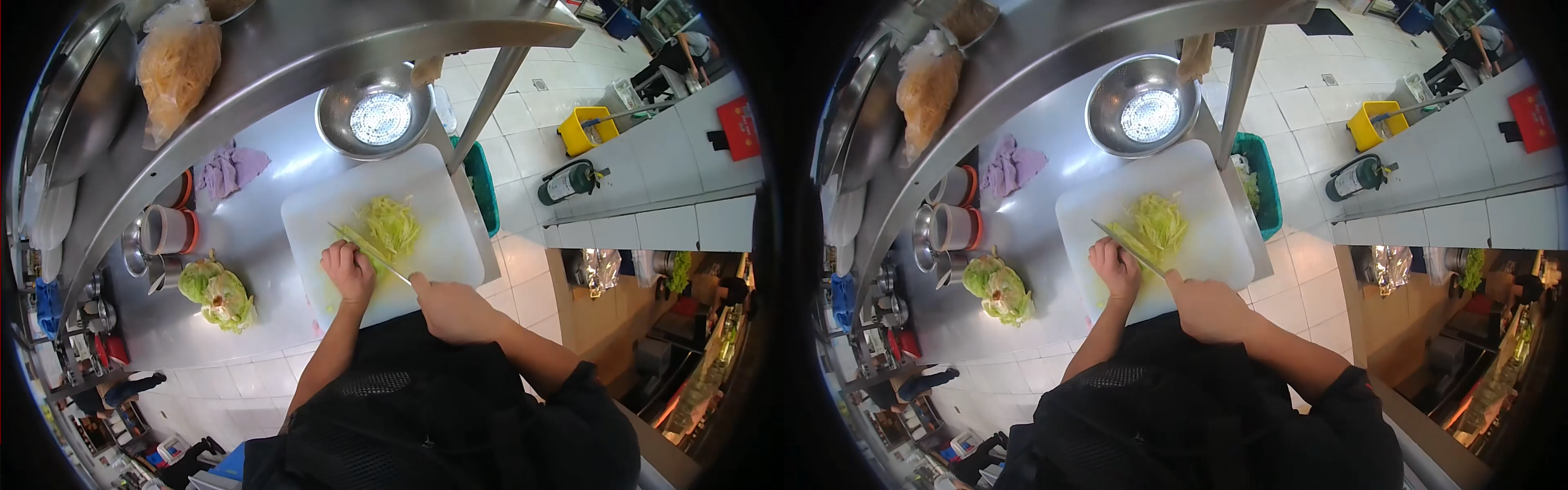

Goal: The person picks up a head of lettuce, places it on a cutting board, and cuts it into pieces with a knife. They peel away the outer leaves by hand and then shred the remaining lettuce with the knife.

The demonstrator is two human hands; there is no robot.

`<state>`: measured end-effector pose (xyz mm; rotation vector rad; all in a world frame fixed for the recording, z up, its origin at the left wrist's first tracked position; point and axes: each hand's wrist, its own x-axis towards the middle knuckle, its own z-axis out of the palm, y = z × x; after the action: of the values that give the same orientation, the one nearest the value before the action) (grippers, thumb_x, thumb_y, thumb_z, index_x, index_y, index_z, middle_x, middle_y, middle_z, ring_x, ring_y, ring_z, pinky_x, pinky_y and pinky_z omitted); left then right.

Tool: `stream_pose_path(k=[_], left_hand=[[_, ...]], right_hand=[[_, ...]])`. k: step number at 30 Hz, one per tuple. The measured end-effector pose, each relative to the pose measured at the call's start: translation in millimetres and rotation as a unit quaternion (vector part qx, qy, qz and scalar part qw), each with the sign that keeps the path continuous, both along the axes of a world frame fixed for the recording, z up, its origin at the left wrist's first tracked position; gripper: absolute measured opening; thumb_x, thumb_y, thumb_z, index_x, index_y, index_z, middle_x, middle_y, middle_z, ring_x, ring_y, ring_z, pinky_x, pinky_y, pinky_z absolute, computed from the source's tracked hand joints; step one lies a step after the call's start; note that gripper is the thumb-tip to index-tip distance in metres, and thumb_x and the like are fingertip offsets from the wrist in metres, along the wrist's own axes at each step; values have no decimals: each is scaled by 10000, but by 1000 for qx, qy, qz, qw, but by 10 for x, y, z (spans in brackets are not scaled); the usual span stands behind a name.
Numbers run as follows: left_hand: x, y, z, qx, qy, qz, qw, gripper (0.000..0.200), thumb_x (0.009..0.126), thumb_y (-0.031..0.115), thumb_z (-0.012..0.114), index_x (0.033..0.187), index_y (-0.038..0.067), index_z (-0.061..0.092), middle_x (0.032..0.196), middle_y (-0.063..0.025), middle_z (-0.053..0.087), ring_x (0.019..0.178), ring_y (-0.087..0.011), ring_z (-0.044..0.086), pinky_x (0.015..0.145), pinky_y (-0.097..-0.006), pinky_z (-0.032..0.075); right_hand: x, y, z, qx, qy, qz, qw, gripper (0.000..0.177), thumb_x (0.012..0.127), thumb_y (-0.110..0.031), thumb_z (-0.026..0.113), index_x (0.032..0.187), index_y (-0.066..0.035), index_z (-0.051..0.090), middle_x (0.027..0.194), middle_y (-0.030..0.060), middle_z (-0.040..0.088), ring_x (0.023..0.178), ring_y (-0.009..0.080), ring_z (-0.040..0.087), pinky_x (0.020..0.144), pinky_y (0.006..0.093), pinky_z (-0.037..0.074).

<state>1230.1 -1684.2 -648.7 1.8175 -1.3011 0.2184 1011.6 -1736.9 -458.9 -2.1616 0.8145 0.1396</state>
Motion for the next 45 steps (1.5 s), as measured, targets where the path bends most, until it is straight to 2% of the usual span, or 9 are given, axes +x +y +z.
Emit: stream_pose_path(k=[2, 4, 8, 11, 18, 23, 26, 35, 45], left_hand=[[-1, -4, 11, -3, 7, -8, 1000, 189, 782, -11, 616, 954, 66, 622, 1014, -123, 639, 927, -350, 556, 837, -459, 415], [7, -22, 35, -8, 12, -12, 1000, 182, 785, -13, 613, 952, 57, 619, 999, -134, 640, 919, -355, 558, 828, -461, 425], [1, -21, 19, -6, 16, -22, 1000, 183, 780, -53, 596, 937, 42, 606, 987, -151, 637, 910, -366, 558, 834, -472, 444], [11, -34, 38, -4, 24, -20, 1000, 195, 776, -78, 584, 931, 38, 601, 979, -156, 631, 906, -369, 556, 827, -468, 452], [-8, -17, 47, 7, 43, -11, 999, 177, 778, -80, 582, 916, 31, 587, 971, -157, 627, 906, -375, 552, 828, -467, 462], [-17, -4, 24, 5, 39, -18, 999, 147, 793, -63, 576, 902, 36, 588, 956, -159, 618, 905, -375, 548, 831, -469, 455], [32, 21, 10, 8, 23, -18, 1000, 138, 814, -39, 587, 919, 49, 606, 973, -155, 619, 918, -370, 550, 844, -466, 448], [-11, 248, 282, 74, -54, -39, 995, 196, 866, 18, 656, 1055, 63, 682, 1095, -141, 643, 974, -355, 584, 874, -461, 450], [44, 219, 172, 45, -29, -69, 996, 290, 801, -30, 721, 1074, 24, 639, 1082, -167, 650, 925, -372, 603, 814, -469, 496]], right_hand=[[-25, 51, 167, 46, 91, 30, 994, 313, 936, -31, 513, 1237, 33, 461, 867, 284, 695, 841, 496, 691, 739, 591, 523], [15, 76, -15, 35, 64, 14, 997, 316, 931, -37, 515, 1235, 36, 469, 876, 284, 699, 842, 488, 695, 740, 586, 528], [453, -14, -1106, -24, -13, -47, 999, 325, 931, -56, 526, 1238, 47, 492, 892, 286, 707, 840, 479, 702, 739, 582, 534], [630, -211, -1088, -23, -4, -28, 999, 333, 927, -45, 535, 1244, 52, 502, 894, 289, 707, 847, 484, 697, 746, 582, 530], [76, -37, -30, 28, 44, 31, 998, 323, 921, -42, 530, 1228, 52, 495, 897, 301, 700, 843, 497, 688, 739, 581, 527], [517, 2, -1279, -17, -24, -45, 999, 341, 914, -40, 546, 1241, 41, 488, 876, 268, 707, 842, 474, 705, 742, 584, 536], [648, -66, -1400, -32, -37, -55, 997, 342, 931, -57, 543, 1259, 26, 498, 898, 269, 711, 853, 480, 702, 739, 584, 535], [264, -120, -1239, -30, -58, -56, 996, 314, 1032, -201, 564, 1272, -1, 529, 925, 260, 720, 863, 465, 706, 761, 587, 538], [-154, 112, -27, -49, 62, 28, 996, 291, 978, -111, 528, 1250, -7, 506, 896, 244, 698, 825, 472, 706, 730, 587, 545]])
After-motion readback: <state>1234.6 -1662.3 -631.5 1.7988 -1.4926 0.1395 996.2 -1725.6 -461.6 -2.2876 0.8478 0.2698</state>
